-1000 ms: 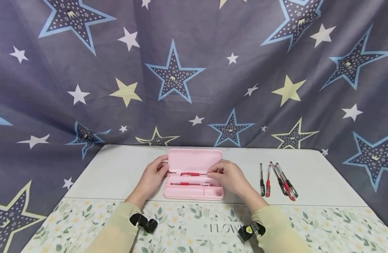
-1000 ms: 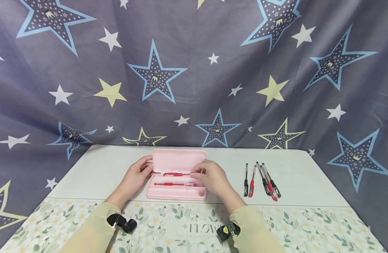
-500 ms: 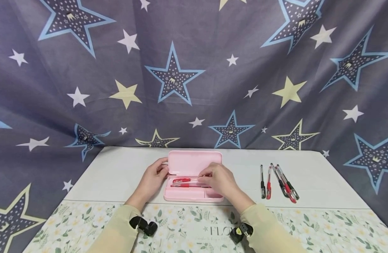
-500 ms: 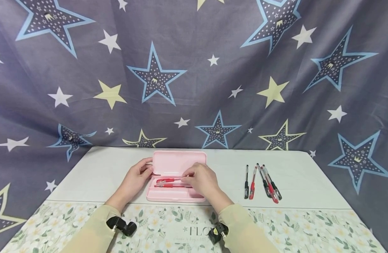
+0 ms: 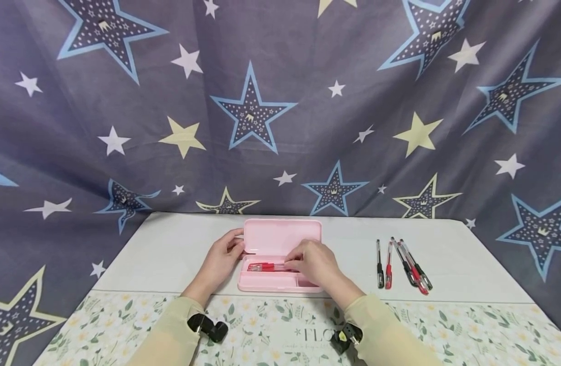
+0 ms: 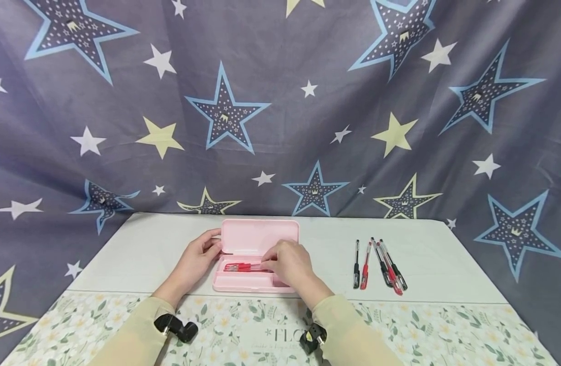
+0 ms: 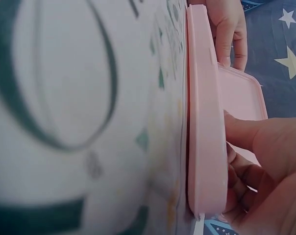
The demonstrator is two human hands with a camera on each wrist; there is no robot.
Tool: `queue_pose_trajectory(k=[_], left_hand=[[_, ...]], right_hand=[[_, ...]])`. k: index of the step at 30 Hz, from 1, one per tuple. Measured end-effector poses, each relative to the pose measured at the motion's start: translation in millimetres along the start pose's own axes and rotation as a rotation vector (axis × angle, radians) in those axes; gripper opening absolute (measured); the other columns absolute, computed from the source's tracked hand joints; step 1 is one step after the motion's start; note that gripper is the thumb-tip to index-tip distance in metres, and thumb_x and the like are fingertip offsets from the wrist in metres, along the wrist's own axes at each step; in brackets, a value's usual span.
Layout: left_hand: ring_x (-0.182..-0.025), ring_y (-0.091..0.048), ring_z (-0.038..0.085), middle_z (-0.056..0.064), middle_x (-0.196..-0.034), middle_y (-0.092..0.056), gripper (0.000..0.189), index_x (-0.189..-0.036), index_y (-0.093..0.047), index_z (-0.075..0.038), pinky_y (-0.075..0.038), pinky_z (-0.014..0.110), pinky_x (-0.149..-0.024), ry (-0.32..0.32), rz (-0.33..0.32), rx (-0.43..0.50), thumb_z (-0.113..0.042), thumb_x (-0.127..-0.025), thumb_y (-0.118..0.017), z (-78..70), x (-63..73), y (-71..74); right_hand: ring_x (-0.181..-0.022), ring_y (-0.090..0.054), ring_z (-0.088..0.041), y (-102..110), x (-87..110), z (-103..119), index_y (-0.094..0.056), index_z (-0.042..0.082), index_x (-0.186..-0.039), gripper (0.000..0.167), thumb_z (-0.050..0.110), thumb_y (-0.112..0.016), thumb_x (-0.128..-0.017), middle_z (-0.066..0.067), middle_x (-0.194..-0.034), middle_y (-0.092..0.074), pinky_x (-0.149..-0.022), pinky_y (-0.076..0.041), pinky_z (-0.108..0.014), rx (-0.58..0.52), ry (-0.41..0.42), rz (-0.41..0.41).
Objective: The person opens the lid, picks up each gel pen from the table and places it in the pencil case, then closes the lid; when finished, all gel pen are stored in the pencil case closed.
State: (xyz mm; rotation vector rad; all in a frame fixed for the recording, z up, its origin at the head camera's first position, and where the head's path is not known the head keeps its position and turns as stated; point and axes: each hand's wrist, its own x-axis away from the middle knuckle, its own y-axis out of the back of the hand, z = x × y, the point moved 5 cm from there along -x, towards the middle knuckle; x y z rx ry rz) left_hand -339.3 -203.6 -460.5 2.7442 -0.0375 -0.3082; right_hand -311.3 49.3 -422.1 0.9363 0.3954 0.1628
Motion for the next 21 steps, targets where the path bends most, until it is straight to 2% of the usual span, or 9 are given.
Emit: queue_pose_trajectory(k=[14,21], left_hand=[[-0.094,-0.072,0.018,0.011,-0.112,-0.077,0.037,-0.15,-0.064,-0.009,-0.058,0.025,-0.086,0.004,-0.001,-0.005,-0.005,-0.114,-0.06,1.4,2.0,0.6],[-0.096,-0.073,0.02,0.012,-0.113,-0.077,0.037,-0.151,-0.064,-0.008,-0.06,0.029,-0.088,0.001,0.001,0.006,-0.005,-0.114,-0.059,0.9,2.5,0.1]], right_hand=[[-0.086,-0.065,-0.016,-3.5,2.1,3.4,-0.091,0.019,-0.092,0.004,0.015,-0.092,-0.092,0.008,-0.086,-0.069,-0.081,-0.057,-0.04,0.059,0.078,0.036],[-0.085,-0.067,-0.015,2.1,5.3,3.7,-0.089,0.017,-0.096,0.006,0.015,-0.092,-0.092,0.009,-0.087,-0.07,-0.082,-0.058,-0.04,0.035,0.067,0.042]])
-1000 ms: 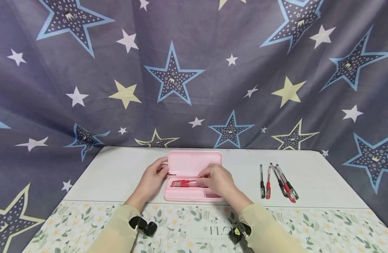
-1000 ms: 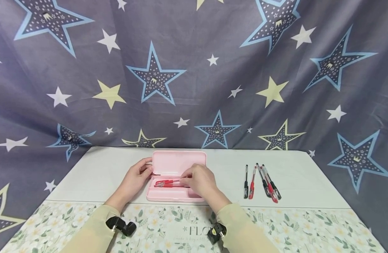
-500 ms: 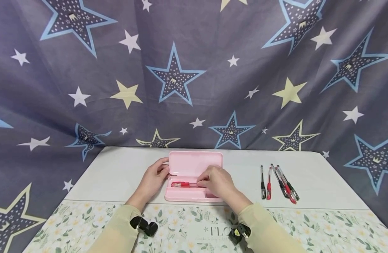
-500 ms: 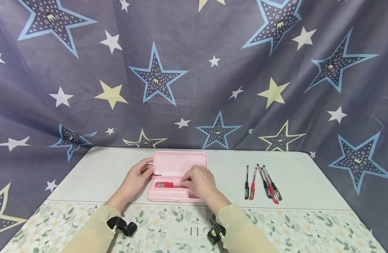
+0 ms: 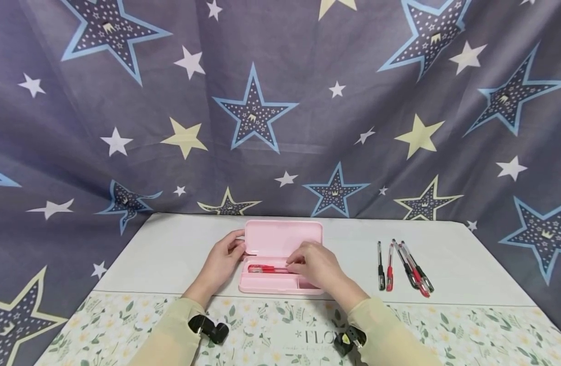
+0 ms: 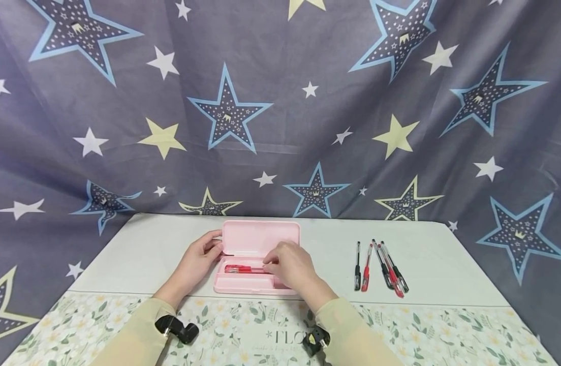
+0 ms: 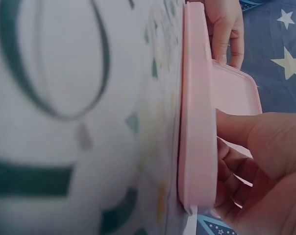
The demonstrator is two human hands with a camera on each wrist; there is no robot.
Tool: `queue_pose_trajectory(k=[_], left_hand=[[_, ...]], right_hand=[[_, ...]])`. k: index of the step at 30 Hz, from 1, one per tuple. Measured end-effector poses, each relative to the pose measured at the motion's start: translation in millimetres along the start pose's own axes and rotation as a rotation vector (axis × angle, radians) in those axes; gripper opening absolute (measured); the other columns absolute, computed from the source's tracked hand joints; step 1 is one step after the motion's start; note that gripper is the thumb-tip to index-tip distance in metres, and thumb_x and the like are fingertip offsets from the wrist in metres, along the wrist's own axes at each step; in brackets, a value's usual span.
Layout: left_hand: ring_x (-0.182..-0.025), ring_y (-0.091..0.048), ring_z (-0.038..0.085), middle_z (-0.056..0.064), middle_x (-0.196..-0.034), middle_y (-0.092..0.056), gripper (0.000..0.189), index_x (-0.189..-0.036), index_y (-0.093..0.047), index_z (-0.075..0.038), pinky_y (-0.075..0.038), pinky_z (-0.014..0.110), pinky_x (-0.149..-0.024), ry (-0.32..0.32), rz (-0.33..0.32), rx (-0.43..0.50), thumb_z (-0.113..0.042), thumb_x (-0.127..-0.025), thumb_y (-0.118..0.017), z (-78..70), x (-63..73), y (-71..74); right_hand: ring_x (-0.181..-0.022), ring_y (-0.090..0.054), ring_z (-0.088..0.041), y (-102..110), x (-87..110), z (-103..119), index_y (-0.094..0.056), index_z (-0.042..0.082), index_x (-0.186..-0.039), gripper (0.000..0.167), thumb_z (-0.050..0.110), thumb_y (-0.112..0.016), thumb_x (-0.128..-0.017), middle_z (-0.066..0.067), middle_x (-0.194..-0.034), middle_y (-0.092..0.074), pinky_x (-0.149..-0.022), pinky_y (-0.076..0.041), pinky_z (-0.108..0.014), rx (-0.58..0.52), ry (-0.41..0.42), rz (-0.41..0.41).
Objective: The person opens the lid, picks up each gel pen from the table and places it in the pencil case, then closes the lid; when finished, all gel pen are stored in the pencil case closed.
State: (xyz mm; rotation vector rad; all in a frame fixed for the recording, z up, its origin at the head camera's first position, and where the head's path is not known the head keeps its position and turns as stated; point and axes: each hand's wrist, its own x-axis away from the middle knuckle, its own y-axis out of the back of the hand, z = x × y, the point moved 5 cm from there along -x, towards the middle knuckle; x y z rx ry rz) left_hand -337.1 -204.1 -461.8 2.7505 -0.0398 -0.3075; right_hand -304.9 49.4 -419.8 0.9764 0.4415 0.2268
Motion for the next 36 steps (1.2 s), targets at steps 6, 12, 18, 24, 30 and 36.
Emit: queue_pose_trajectory(k=[6,12,18,24,30,36], left_hand=[[-0.097,-0.073,0.018,0.008,-0.114,-0.077,0.037,-0.151,-0.063,-0.012,-0.058,0.028,-0.09,0.021,0.002,-0.021,-0.008,-0.115,-0.06,2.2,-0.5,-0.2],[-0.098,-0.073,0.019,0.008,-0.114,-0.077,0.038,-0.152,-0.063,-0.012,-0.058,0.029,-0.091,0.017,0.005,-0.027,-0.007,-0.115,-0.059,1.7,-0.6,-0.1],[-0.098,-0.073,0.018,0.007,-0.114,-0.077,0.037,-0.152,-0.063,-0.013,-0.059,0.03,-0.092,0.021,0.004,-0.024,-0.008,-0.115,-0.059,1.4,0.2,-0.4],[-0.098,-0.072,0.018,0.006,-0.113,-0.077,0.037,-0.152,-0.064,-0.013,-0.057,0.03,-0.093,0.024,-0.002,-0.042,-0.009,-0.115,-0.059,0.5,1.0,-0.3],[-0.097,-0.072,0.018,0.007,-0.112,-0.077,0.037,-0.15,-0.064,-0.013,-0.057,0.03,-0.092,0.023,-0.007,-0.037,-0.008,-0.114,-0.06,0.7,1.2,-0.3],[-0.097,-0.072,0.018,0.006,-0.111,-0.076,0.037,-0.151,-0.064,-0.013,-0.057,0.03,-0.091,0.014,-0.003,-0.034,-0.008,-0.115,-0.059,2.1,0.3,-0.1]], right_hand=[[-0.08,-0.062,-0.01,10.8,5.7,-4.8,-0.087,0.019,-0.099,0.009,0.015,-0.092,-0.092,0.011,-0.086,-0.069,-0.081,-0.055,-0.038,-0.03,-0.07,-0.019],[-0.08,-0.06,-0.009,29.0,17.6,-11.1,-0.086,0.019,-0.101,0.011,0.013,-0.09,-0.093,0.013,-0.088,-0.067,-0.08,-0.053,-0.038,-0.086,-0.107,-0.061],[-0.083,-0.061,-0.009,49.4,27.6,-26.6,-0.086,0.016,-0.107,0.014,0.012,-0.089,-0.094,0.012,-0.088,-0.068,-0.078,-0.052,-0.037,-0.114,-0.126,-0.111],[-0.085,-0.064,-0.013,72.4,36.1,-41.7,-0.086,0.014,-0.11,0.015,0.014,-0.088,-0.095,0.008,-0.091,-0.071,-0.075,-0.05,-0.037,-0.095,-0.124,-0.15],[-0.087,-0.065,-0.015,88.7,41.2,-58.6,-0.085,0.013,-0.115,0.02,0.018,-0.087,-0.096,0.005,-0.094,-0.073,-0.075,-0.051,-0.037,-0.073,-0.146,-0.153],[-0.09,-0.066,-0.017,100.9,44.0,-76.0,-0.083,0.012,-0.123,0.025,0.018,-0.085,-0.099,0.003,-0.098,-0.073,-0.076,-0.052,-0.039,-0.066,-0.166,-0.131]])
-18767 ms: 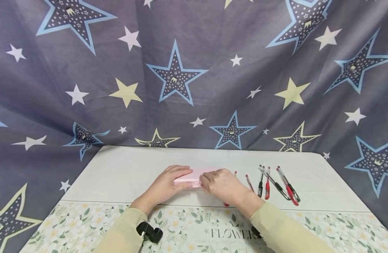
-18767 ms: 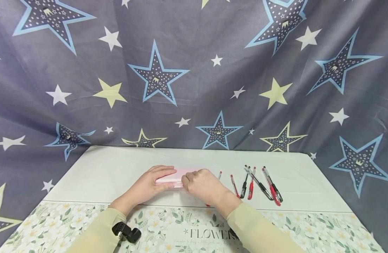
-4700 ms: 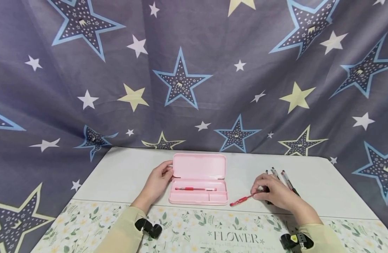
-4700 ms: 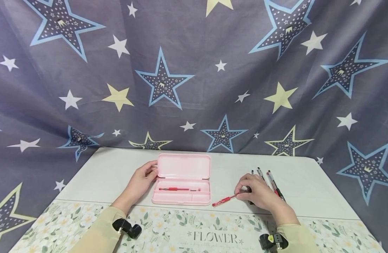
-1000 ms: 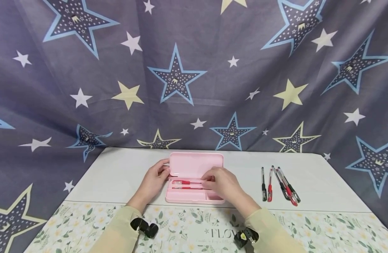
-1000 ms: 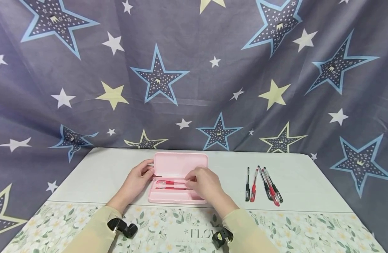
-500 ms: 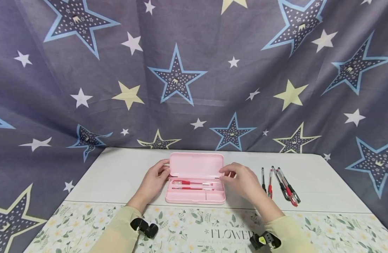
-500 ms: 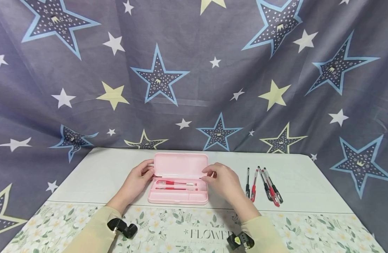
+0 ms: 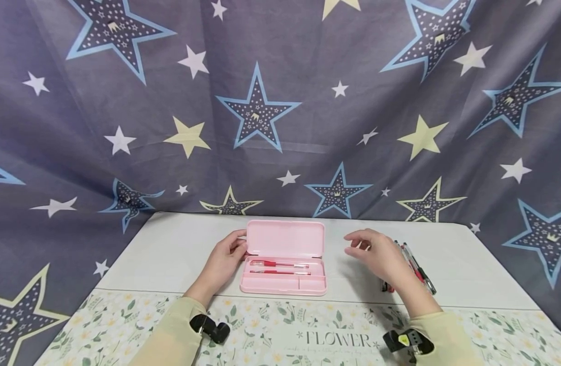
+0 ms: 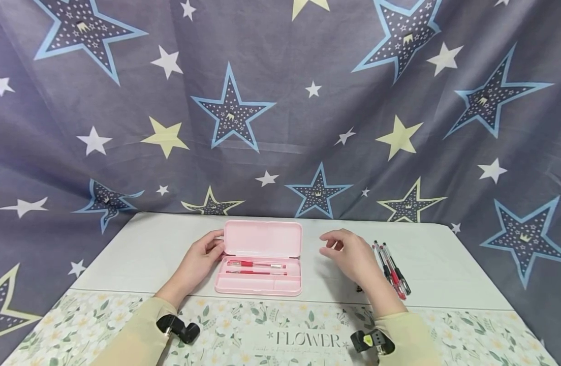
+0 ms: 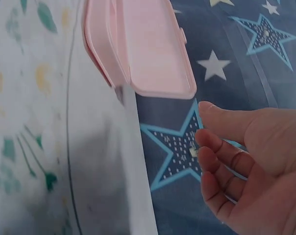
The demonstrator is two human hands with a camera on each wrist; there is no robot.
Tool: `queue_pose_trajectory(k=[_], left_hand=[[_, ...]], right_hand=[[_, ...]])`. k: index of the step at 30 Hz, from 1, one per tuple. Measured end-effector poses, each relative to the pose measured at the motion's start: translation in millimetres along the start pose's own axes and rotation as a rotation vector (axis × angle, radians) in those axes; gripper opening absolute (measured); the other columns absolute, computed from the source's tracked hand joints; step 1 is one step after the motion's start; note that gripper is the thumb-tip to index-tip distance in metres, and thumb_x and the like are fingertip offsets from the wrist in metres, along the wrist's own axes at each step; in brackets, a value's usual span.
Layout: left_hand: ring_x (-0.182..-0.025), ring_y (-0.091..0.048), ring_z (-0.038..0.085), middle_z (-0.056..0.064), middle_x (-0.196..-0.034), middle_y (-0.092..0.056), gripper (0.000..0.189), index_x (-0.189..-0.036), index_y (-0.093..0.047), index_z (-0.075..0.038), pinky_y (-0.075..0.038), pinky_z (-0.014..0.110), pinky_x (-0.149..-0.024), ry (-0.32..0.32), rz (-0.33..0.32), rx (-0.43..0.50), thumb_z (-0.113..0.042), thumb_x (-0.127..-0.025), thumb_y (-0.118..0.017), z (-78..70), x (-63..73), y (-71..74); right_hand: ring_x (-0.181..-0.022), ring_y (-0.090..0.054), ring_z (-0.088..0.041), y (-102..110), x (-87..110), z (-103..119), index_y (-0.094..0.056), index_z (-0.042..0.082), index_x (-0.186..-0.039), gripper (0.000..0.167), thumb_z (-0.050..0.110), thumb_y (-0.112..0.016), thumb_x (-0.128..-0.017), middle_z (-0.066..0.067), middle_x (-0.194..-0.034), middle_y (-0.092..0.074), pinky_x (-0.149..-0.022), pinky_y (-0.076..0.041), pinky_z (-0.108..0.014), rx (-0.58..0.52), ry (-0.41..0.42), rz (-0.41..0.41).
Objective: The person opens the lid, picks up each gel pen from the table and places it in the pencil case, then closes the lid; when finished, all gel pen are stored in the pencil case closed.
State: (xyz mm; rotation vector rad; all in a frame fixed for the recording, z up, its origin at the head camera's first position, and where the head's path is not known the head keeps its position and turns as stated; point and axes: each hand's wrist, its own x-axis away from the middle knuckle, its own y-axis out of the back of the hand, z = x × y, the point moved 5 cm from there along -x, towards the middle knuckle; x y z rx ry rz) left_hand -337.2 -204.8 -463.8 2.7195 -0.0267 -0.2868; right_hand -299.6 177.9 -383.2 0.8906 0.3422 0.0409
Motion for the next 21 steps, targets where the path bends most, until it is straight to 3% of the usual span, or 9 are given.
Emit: queue_pose_trajectory(k=[7,15,21], left_hand=[[-0.096,-0.071,0.017,0.006,-0.111,-0.076,0.037,-0.151,-0.064,-0.014,-0.057,0.032,-0.093,0.008,-0.002,-0.009,-0.009,-0.115,-0.06,0.4,0.0,0.2],[-0.097,-0.072,0.017,0.006,-0.112,-0.076,0.037,-0.151,-0.064,-0.014,-0.057,0.031,-0.092,0.011,-0.002,-0.011,-0.009,-0.115,-0.059,-0.3,0.0,0.0],[-0.097,-0.072,0.018,0.007,-0.112,-0.077,0.037,-0.151,-0.064,-0.014,-0.058,0.032,-0.093,0.008,-0.001,-0.002,-0.009,-0.115,-0.06,-0.1,0.1,-0.2]], right_hand=[[-0.095,-0.069,-0.021,12.6,2.3,-17.7,-0.081,0.009,-0.128,0.028,0.013,-0.083,-0.1,-0.001,-0.105,-0.076,-0.085,-0.055,-0.044,-0.01,-0.006,0.023],[-0.109,-0.072,-0.033,25.3,6.7,-41.8,-0.077,0.004,-0.132,0.031,0.005,-0.079,-0.102,-0.013,-0.127,-0.075,-0.101,-0.055,-0.062,-0.043,0.016,0.054],[-0.117,-0.07,-0.04,28.8,10.5,-58.8,-0.075,0.002,-0.135,0.034,0.001,-0.078,-0.101,-0.019,-0.136,-0.072,-0.102,-0.053,-0.066,-0.053,0.01,0.075]])
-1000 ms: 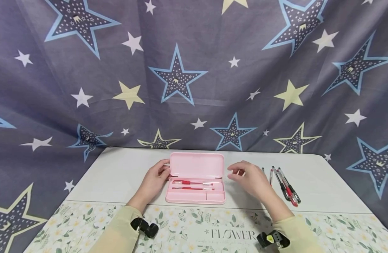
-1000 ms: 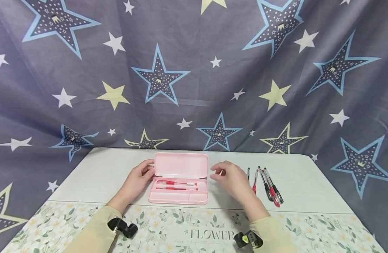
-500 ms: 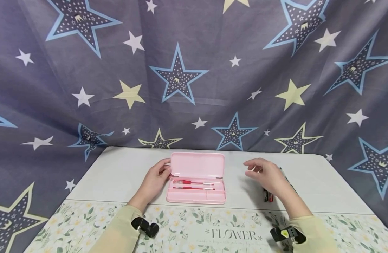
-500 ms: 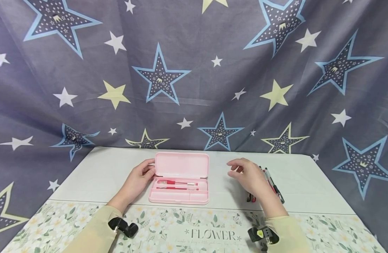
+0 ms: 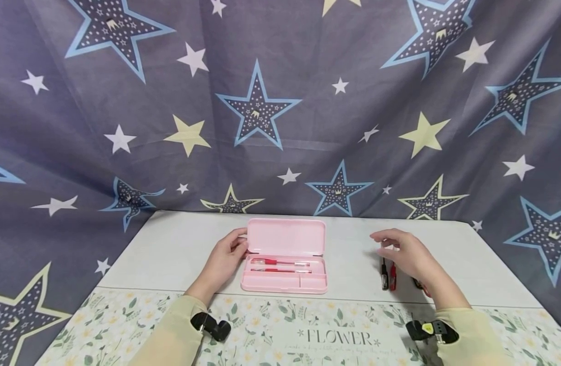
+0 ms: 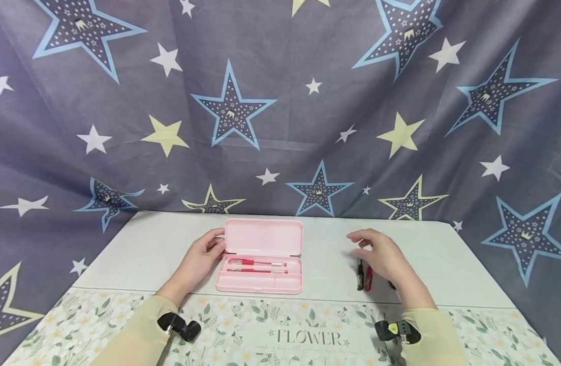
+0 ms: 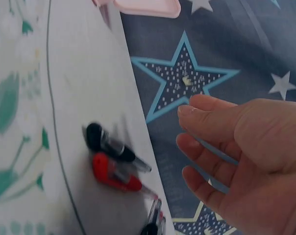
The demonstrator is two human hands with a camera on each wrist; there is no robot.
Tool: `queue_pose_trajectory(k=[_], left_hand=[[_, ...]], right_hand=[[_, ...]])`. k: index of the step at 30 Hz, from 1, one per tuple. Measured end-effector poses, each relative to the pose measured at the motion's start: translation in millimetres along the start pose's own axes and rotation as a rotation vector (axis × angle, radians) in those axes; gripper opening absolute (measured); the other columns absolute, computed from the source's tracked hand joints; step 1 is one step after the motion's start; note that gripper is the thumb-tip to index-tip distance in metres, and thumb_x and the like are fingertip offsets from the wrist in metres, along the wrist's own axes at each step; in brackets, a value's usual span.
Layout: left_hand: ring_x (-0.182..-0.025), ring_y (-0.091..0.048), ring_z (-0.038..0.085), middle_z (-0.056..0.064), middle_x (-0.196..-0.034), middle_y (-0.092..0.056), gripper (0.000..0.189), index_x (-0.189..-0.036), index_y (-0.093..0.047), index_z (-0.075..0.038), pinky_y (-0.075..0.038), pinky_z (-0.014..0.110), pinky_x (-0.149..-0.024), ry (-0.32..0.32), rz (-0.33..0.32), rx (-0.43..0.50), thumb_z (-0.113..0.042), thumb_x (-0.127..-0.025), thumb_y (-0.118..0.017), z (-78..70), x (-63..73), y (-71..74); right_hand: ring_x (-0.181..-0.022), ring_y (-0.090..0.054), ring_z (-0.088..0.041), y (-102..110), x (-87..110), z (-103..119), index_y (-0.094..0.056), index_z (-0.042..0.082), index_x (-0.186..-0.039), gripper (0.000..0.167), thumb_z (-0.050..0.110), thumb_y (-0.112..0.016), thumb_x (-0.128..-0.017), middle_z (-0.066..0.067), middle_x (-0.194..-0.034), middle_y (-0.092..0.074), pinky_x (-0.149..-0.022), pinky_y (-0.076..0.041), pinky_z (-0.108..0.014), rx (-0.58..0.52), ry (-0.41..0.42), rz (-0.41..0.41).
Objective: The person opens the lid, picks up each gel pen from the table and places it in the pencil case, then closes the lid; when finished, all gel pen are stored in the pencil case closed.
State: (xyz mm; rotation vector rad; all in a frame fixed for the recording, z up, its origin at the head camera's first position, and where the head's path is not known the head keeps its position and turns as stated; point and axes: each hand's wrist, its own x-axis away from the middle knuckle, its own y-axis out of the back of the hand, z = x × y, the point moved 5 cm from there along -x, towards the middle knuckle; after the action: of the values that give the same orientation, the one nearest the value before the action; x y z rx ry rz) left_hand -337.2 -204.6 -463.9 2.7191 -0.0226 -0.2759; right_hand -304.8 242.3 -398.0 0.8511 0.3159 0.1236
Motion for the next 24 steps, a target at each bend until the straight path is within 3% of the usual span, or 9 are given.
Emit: queue_pose_trajectory(k=[12,24], left_hand=[[-0.098,-0.071,0.017,0.006,-0.113,-0.076,0.038,-0.153,-0.063,-0.016,-0.056,0.041,-0.099,0.014,0.003,-0.023,-0.012,-0.116,-0.059,0.0,0.1,1.4],[-0.1,-0.072,0.017,0.006,-0.116,-0.077,0.038,-0.153,-0.063,-0.014,-0.058,0.034,-0.095,0.024,0.007,-0.005,-0.011,-0.115,-0.059,-0.4,0.3,0.2]], right_hand=[[-0.143,-0.05,-0.055,3.3,2.6,-24.6,-0.071,0.006,-0.144,0.041,0.003,-0.075,-0.103,-0.025,-0.153,-0.06,-0.112,-0.041,-0.074,0.011,-0.026,0.051],[-0.148,-0.044,-0.056,-5.4,2.7,-36.6,-0.071,0.002,-0.143,0.043,-0.004,-0.075,-0.1,-0.027,-0.156,-0.057,-0.12,-0.033,-0.073,-0.006,-0.021,0.063]])
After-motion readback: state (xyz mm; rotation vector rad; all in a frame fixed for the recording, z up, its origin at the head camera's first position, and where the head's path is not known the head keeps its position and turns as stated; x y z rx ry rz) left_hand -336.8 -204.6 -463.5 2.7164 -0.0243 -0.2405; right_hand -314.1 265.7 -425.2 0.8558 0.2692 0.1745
